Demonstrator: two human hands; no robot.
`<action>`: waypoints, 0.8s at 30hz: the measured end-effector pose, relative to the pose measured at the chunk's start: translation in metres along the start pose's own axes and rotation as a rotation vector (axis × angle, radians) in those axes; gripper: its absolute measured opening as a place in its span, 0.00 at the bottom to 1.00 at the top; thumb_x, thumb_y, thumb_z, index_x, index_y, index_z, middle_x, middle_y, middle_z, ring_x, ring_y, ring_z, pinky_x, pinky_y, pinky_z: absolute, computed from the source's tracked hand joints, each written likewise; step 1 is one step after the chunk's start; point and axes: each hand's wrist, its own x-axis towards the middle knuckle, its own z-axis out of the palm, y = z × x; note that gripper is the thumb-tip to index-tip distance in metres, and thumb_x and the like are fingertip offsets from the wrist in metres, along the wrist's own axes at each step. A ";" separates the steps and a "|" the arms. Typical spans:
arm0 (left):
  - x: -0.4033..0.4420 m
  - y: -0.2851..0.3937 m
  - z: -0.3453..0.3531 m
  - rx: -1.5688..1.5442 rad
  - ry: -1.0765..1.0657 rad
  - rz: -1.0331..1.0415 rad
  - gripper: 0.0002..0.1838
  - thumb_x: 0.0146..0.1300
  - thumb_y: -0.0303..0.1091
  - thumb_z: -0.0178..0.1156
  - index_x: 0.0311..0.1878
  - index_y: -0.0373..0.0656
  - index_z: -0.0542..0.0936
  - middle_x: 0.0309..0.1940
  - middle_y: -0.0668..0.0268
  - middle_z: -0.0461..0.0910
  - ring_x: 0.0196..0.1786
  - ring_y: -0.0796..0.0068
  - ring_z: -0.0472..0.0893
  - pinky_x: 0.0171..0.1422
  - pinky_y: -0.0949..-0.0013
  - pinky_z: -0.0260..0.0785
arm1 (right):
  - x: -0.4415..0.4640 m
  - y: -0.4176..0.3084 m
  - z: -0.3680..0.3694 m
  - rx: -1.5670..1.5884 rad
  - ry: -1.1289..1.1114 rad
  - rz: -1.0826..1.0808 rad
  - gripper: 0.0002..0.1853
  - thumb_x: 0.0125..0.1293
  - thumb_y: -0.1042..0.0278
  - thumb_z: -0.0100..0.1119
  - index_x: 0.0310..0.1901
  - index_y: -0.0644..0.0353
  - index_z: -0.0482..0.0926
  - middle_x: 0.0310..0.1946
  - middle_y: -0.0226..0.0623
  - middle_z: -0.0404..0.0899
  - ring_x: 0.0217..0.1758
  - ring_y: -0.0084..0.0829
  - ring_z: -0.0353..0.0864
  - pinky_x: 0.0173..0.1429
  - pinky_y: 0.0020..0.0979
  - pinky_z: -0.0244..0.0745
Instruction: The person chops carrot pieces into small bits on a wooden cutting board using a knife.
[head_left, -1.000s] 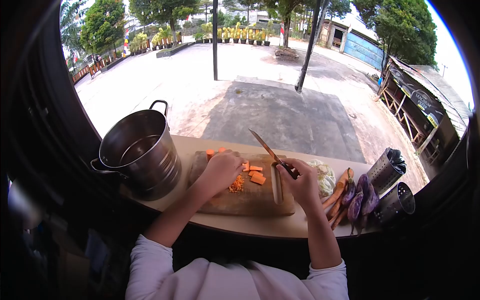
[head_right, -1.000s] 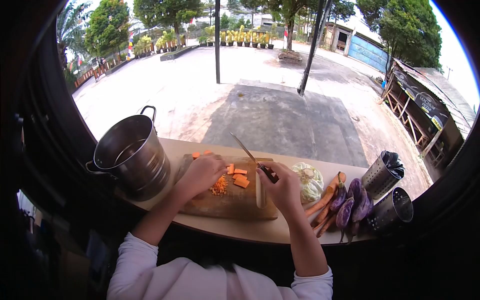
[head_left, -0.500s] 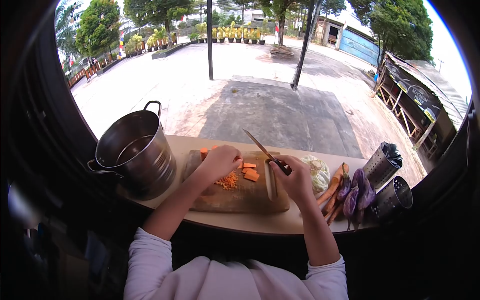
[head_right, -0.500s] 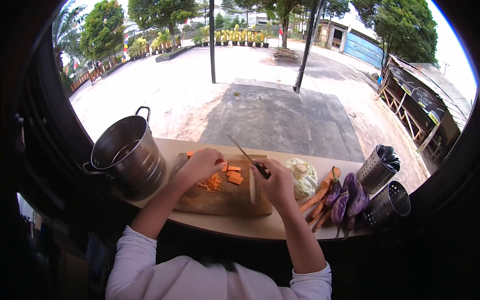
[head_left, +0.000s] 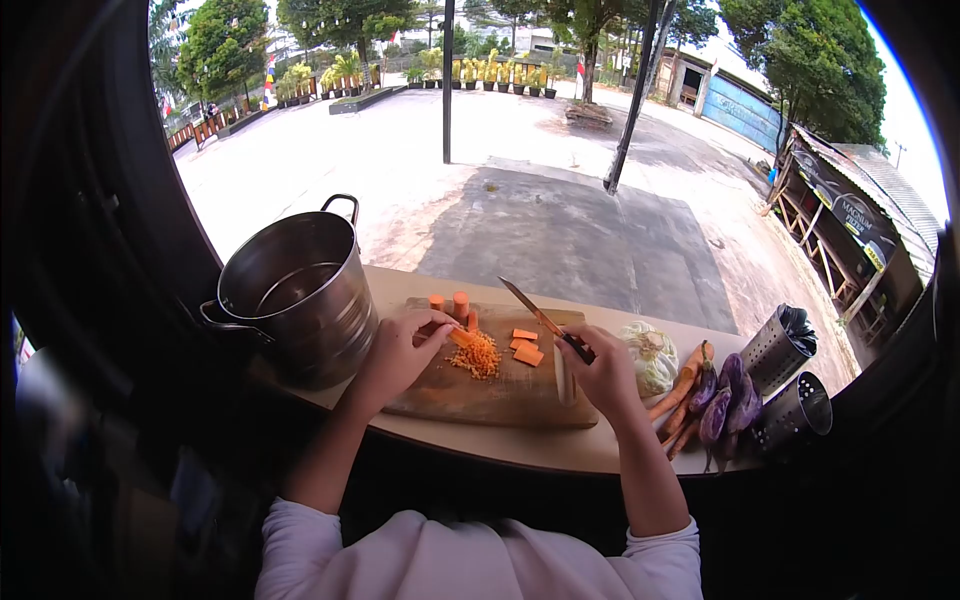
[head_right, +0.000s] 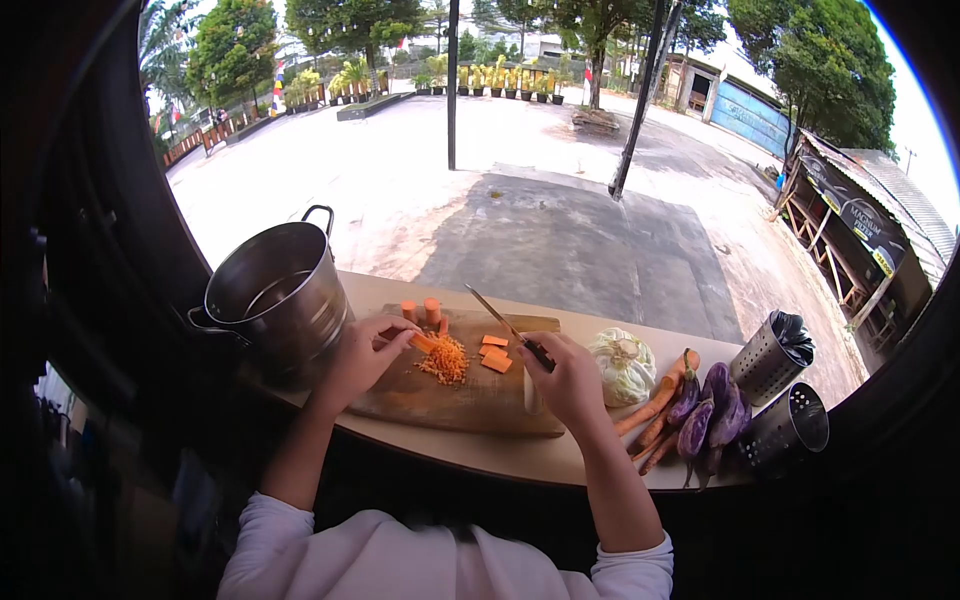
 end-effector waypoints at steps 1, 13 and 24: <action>-0.008 -0.001 -0.002 -0.031 0.006 -0.035 0.09 0.72 0.28 0.64 0.49 0.35 0.87 0.42 0.57 0.89 0.41 0.69 0.89 0.48 0.69 0.81 | 0.000 -0.001 -0.001 -0.005 -0.020 -0.011 0.12 0.69 0.66 0.71 0.49 0.61 0.86 0.40 0.45 0.87 0.41 0.42 0.89 0.46 0.36 0.82; -0.083 -0.031 -0.018 -0.124 0.240 -0.087 0.09 0.72 0.24 0.63 0.52 0.35 0.85 0.43 0.63 0.89 0.41 0.79 0.86 0.48 0.73 0.77 | -0.017 -0.034 0.014 -0.142 -0.551 -0.255 0.16 0.73 0.56 0.63 0.60 0.44 0.83 0.33 0.42 0.87 0.35 0.46 0.87 0.41 0.44 0.80; -0.069 -0.022 0.014 0.083 0.152 0.048 0.08 0.66 0.24 0.67 0.48 0.40 0.85 0.39 0.60 0.87 0.43 0.64 0.87 0.50 0.63 0.78 | -0.013 -0.013 0.010 -0.098 -0.337 -0.219 0.14 0.70 0.58 0.68 0.54 0.49 0.84 0.35 0.41 0.88 0.38 0.47 0.88 0.40 0.43 0.81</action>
